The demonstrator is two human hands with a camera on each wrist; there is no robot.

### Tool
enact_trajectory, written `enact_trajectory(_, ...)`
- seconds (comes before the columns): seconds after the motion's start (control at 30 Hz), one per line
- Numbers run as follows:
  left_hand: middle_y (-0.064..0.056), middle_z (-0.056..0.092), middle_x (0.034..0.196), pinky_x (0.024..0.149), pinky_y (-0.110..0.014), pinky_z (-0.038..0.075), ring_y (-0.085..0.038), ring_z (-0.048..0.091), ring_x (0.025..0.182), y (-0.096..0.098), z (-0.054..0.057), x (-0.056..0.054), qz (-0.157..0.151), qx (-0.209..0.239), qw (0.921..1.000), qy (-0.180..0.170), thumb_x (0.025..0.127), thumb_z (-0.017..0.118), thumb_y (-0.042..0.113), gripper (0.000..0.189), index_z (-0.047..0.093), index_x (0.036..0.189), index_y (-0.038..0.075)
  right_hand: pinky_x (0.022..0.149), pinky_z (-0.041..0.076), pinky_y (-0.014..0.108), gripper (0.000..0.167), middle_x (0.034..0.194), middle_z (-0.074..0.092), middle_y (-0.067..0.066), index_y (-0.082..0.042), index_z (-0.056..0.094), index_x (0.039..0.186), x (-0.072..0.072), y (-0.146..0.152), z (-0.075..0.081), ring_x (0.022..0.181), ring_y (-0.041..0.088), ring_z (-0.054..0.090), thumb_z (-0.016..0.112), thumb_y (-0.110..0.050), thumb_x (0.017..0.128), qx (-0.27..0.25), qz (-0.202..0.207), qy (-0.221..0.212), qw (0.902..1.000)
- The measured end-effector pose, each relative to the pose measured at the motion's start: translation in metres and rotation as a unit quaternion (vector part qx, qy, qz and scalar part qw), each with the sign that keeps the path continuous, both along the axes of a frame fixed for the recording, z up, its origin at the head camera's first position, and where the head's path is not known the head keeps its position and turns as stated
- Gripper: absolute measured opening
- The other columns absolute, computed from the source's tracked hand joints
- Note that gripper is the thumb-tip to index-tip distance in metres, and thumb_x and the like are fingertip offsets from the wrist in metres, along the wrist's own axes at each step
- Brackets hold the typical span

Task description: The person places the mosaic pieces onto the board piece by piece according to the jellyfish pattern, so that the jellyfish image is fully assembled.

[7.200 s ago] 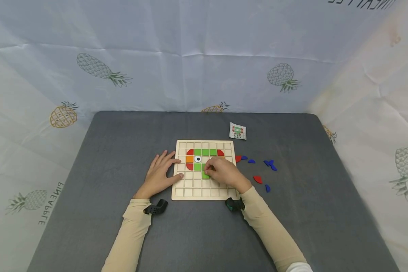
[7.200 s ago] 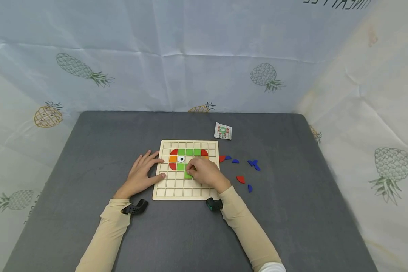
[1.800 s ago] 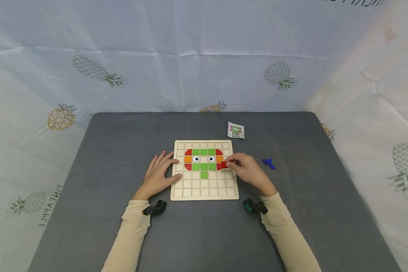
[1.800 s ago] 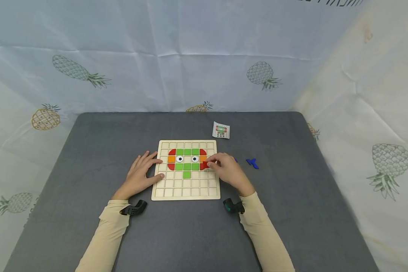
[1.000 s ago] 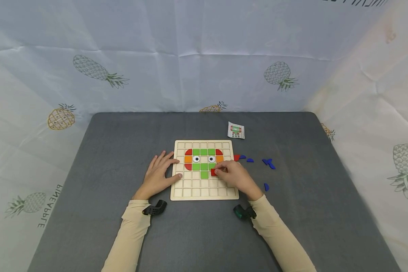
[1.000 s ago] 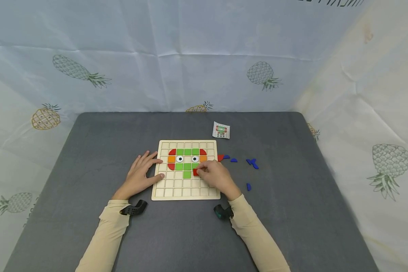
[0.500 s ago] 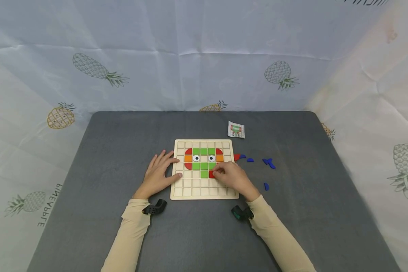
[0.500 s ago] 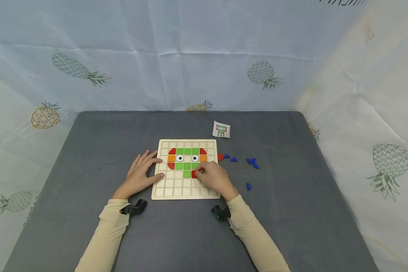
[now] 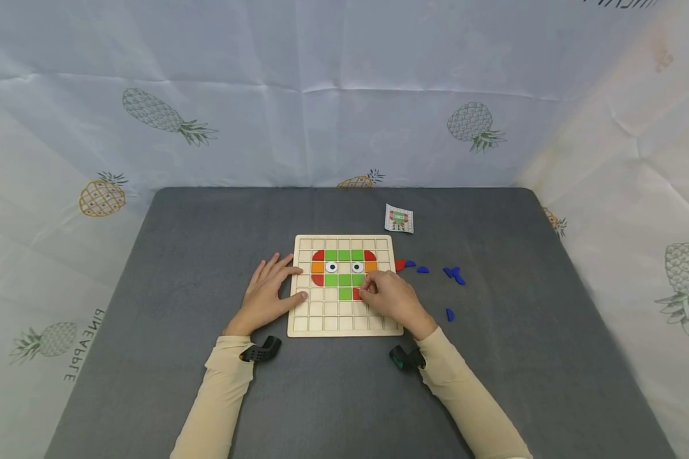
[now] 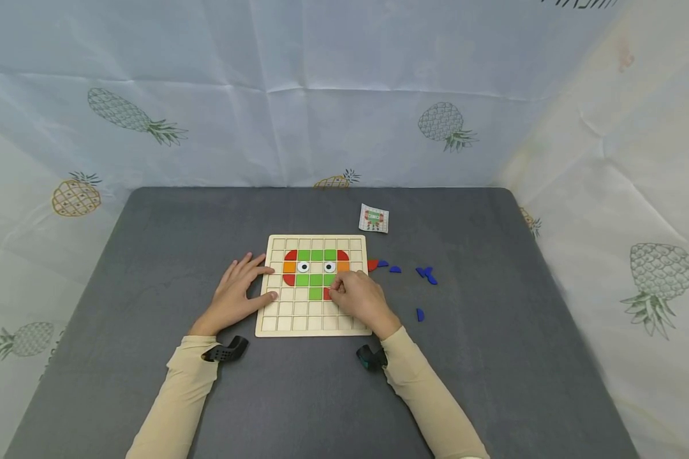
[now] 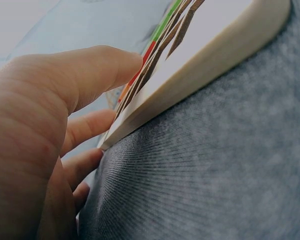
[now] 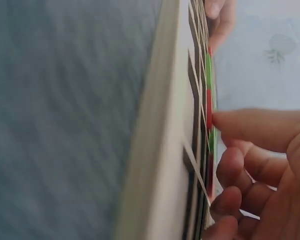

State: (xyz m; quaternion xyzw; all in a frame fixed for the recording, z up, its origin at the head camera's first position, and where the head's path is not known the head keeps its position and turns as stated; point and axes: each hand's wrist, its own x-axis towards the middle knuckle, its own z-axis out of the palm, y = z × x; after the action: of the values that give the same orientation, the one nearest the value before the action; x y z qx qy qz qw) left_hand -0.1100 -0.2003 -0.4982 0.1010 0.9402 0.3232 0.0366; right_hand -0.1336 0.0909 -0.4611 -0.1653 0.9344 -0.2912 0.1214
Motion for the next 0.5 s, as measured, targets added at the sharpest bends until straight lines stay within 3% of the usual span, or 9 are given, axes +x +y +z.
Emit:
enact_trajectory(0.07, -0.007, 0.033, 0.166, 0.131, -0.049, -0.001, -0.030, 0.011, 0.160, 0.000, 0.000, 0.000, 0.001, -0.001, 1.0000, 0.000, 0.089, 0.072, 0.046, 0.057, 0.059, 0.138, 0.019, 0.051, 0.030, 0.023, 0.008, 0.071, 0.053, -0.004, -0.015, 0.070, 0.096, -0.002, -0.001, 0.002, 0.060, 0.011, 0.046, 0.071, -0.023, 0.095, 0.004, 0.009, 0.001, 1.0000)
enact_trajectory(0.27, -0.009, 0.033, 0.166, 0.131, -0.052, 0.000, -0.032, 0.012, 0.160, 0.000, 0.001, 0.000, 0.002, -0.002, 1.0000, -0.001, 0.089, 0.072, 0.046, 0.058, 0.060, 0.138, 0.018, 0.051, 0.026, 0.024, 0.040, 0.072, 0.050, -0.003, -0.016, 0.065, 0.135, -0.007, -0.008, 0.006, 0.062, 0.012, 0.044, 0.068, -0.026, 0.096, 0.023, 0.062, -0.009, 0.9978)
enact_trajectory(0.5, -0.010, 0.033, 0.166, 0.131, -0.053, 0.000, -0.032, 0.012, 0.159, 0.000, 0.002, 0.000, -0.001, 0.006, 1.0000, 0.000, 0.088, 0.073, 0.044, 0.057, 0.060, 0.138, 0.018, 0.050, 0.024, 0.024, 0.038, 0.069, 0.049, -0.003, -0.015, 0.068, 0.133, -0.008, -0.011, 0.007, 0.061, 0.012, 0.042, 0.067, -0.021, 0.096, 0.031, 0.079, -0.007, 0.9964)
